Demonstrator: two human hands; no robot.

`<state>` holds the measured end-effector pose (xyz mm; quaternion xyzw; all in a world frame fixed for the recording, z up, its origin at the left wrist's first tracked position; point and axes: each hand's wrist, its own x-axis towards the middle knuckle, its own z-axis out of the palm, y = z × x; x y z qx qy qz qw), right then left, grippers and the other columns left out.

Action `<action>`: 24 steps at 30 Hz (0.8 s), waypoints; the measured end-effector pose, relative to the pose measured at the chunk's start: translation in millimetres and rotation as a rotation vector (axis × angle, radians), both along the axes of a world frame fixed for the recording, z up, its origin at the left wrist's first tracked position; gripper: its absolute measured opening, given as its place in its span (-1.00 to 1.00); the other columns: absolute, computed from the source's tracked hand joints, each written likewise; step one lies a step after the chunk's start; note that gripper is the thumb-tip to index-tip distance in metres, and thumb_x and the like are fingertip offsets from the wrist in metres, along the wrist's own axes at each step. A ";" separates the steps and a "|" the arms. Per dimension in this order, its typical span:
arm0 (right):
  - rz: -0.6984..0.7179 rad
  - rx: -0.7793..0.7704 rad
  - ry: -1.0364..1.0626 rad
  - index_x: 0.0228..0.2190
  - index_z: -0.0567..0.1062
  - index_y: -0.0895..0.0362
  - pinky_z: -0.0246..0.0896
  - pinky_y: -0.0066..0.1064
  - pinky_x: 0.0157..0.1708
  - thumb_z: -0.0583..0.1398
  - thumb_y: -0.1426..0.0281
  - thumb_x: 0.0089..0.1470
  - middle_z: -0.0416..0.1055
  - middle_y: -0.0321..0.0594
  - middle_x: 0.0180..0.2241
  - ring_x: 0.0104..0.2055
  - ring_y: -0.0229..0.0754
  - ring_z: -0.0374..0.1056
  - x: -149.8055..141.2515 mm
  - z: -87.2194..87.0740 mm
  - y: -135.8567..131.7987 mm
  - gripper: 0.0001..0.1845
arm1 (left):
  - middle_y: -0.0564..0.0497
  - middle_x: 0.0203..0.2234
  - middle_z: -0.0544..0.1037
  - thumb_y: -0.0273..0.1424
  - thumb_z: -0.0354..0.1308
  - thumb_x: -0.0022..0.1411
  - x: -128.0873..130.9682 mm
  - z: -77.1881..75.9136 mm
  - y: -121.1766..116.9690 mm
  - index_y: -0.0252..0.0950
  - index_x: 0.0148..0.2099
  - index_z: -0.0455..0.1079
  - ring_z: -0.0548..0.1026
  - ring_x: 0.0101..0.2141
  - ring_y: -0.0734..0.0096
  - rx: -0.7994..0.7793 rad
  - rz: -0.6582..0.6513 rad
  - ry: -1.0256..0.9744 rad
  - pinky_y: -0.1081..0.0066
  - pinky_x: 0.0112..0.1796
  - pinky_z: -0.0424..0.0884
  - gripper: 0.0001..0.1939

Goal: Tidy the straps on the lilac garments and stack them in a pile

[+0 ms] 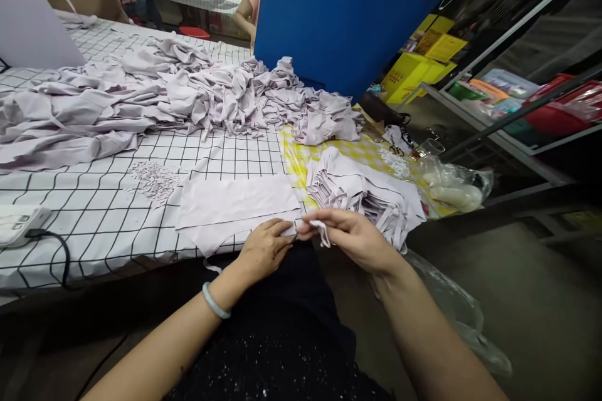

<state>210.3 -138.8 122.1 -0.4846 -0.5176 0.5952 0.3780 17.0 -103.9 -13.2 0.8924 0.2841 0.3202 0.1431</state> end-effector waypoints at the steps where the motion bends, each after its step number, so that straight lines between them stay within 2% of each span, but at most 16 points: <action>1: -0.023 0.029 -0.004 -0.20 0.62 0.08 0.39 -0.21 -0.14 0.37 0.18 0.02 0.59 -0.18 -0.36 -0.26 -0.12 0.52 -0.8 -2.9 16.2 -0.68 | -0.11 0.04 0.56 -0.44 0.13 0.34 -0.2 0.1 0.4 -0.25 -0.11 0.59 0.49 0.03 0.12 -0.006 -0.002 -0.007 0.11 0.04 0.51 -0.79; 4: -0.196 0.143 -0.064 -0.39 0.63 0.11 0.37 -0.28 -0.21 0.42 0.14 -0.07 0.52 -0.26 -0.47 -0.37 -0.20 0.43 -5.8 -18.8 55.8 -0.69 | -0.13 0.02 0.57 -0.44 0.14 0.33 0.0 -1.7 0.9 -0.29 -0.14 0.60 0.50 0.03 0.11 -0.005 0.001 -0.028 0.12 0.03 0.52 -0.80; 7: -0.326 0.171 0.020 -0.46 0.62 0.11 0.36 -0.31 -0.15 0.42 0.06 -0.11 0.51 -0.26 -0.41 -0.30 -0.22 0.42 -14.2 -33.3 76.9 -0.64 | -0.15 0.03 0.57 -0.44 0.14 0.32 0.6 -4.4 0.7 -0.32 -0.18 0.60 0.49 0.04 0.08 -0.010 0.003 -0.027 0.12 0.05 0.50 -0.80; 11: -0.294 -0.026 0.226 -0.37 0.61 0.14 0.40 -0.33 -0.29 0.42 0.02 -0.12 0.50 -0.26 -0.44 -0.42 -0.25 0.43 -23.2 -42.5 85.9 -0.55 | -0.16 0.06 0.54 -0.46 0.11 0.33 0.6 -5.3 0.9 -0.34 -0.18 0.59 0.47 0.07 0.08 -0.020 -0.016 -0.010 0.13 0.07 0.49 -0.80; 15: -0.329 -0.061 0.247 -0.30 0.60 0.15 0.39 -0.37 -0.35 0.45 0.11 -0.15 0.51 -0.27 -0.46 -0.48 -0.29 0.40 -24.5 -43.0 90.0 -0.56 | -0.16 0.06 0.54 -0.48 0.11 0.32 -0.5 -4.3 0.9 -0.34 -0.17 0.58 0.47 0.06 0.06 -0.005 -0.012 0.001 0.11 0.04 0.50 -0.80; 19: -0.342 -0.016 0.284 -0.31 0.56 0.11 0.40 -0.30 -0.15 0.41 0.21 -0.11 0.52 -0.26 -0.38 -0.34 -0.24 0.44 -22.1 -35.2 94.3 -0.67 | -0.15 0.05 0.55 -0.49 0.12 0.31 -1.2 -2.4 1.6 -0.35 -0.22 0.57 0.48 0.04 0.09 0.002 -0.011 0.007 0.15 0.03 0.51 -0.82; 22: -0.243 0.031 0.341 -0.42 0.45 0.06 0.33 -0.18 0.03 0.26 0.25 0.02 0.39 -0.32 -0.44 -0.31 -0.21 0.39 -18.0 -28.8 102.1 -0.85 | -0.15 0.02 0.56 -0.49 0.12 0.31 -0.8 -1.1 2.4 -0.35 -0.25 0.56 0.49 0.02 0.10 -0.003 -0.006 -0.007 0.16 0.03 0.51 -0.82; 24: -0.216 0.053 0.230 -0.48 0.36 0.04 0.29 -0.10 0.06 0.15 0.26 0.05 0.33 -0.30 -0.45 -0.29 -0.16 0.36 -14.3 -28.0 107.7 -0.85 | -0.13 0.01 0.57 -0.48 0.13 0.31 -0.1 -0.6 2.6 -0.34 -0.27 0.56 0.50 0.00 0.11 -0.017 0.000 -0.020 0.16 0.03 0.51 -0.82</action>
